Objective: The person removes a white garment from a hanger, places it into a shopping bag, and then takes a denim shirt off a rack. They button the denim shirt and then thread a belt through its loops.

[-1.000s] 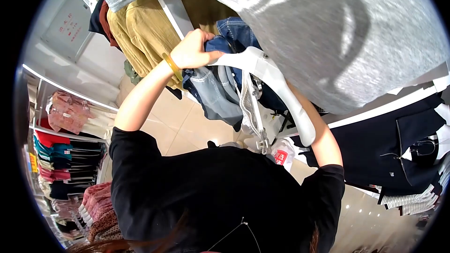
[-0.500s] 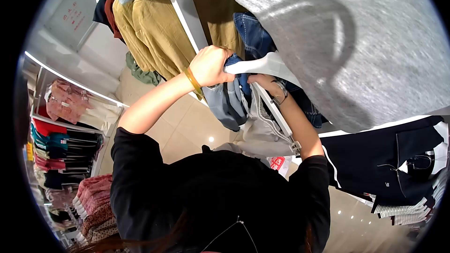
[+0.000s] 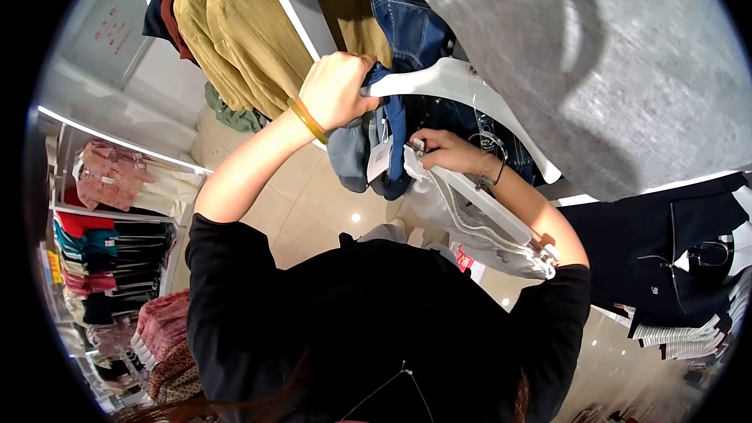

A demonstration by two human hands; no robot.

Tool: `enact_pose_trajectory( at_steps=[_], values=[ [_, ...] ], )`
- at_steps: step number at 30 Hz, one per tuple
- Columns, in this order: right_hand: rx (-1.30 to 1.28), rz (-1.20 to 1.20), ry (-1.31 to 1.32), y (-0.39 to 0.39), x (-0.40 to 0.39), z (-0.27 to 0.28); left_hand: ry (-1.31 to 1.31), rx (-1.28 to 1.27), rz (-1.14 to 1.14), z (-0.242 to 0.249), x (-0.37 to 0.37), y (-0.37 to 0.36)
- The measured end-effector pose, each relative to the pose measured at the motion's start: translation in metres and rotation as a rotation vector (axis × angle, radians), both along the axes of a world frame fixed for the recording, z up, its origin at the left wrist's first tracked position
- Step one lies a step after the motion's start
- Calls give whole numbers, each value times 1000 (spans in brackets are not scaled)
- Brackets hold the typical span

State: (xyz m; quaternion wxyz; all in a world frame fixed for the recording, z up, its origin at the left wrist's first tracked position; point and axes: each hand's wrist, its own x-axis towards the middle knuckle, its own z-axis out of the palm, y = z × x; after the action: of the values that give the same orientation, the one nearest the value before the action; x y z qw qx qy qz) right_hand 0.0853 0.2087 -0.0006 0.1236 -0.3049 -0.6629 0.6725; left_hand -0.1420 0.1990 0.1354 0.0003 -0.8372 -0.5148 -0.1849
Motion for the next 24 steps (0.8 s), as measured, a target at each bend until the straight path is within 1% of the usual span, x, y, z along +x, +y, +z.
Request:
enact_pose_trajectory(
  at_steps=[1, 2, 4, 5, 6, 8, 9, 10, 12, 14, 16, 17, 19, 22, 24],
  values=[
    [61, 59, -57, -1, 0, 0, -9, -3, -8, 0, 0, 0],
    [52, 52, -54, -7, -2, 2, -7, -13, -15, -1, 0, 0],
    [32, 63, 3, -18, -15, 16, 23, -13, -26, -2, 1, 1],
    [92, 83, 20, -16, -19, 8, 6, -29, -34, -2, 1, 0],
    [37, 17, 58, -17, -25, -2, 9, -32, -43, -2, 1, 0],
    [72, -186, 131, -13, -34, -26, -23, -98, -43, -1, 1, -1],
    [204, -338, -26, -6, -36, -28, -10, -125, -50, 1, 0, -1],
    [233, -506, -304, 0, -32, -27, -9, -123, -52, 1, 0, -1],
    [443, -742, -349, 0, -31, -30, -15, -133, -75, 1, 0, -3],
    [468, -756, -360, 17, -28, -63, -20, -158, -89, 3, 3, -4],
    [545, -584, -333, 25, -33, -67, -23, -184, -108, 2, 5, -4],
    [632, -618, -366, 20, -28, -70, -74, -168, -140, -2, 5, -4],
    [617, -639, -357, 24, -32, -83, -140, -163, -175, -7, 3, -3],
    [601, -696, -312, 34, -32, -114, -148, -171, -176, -5, 0, -4],
    [559, -804, -91, 41, -27, -136, -160, -167, -190, -7, -3, -3]
  ],
)
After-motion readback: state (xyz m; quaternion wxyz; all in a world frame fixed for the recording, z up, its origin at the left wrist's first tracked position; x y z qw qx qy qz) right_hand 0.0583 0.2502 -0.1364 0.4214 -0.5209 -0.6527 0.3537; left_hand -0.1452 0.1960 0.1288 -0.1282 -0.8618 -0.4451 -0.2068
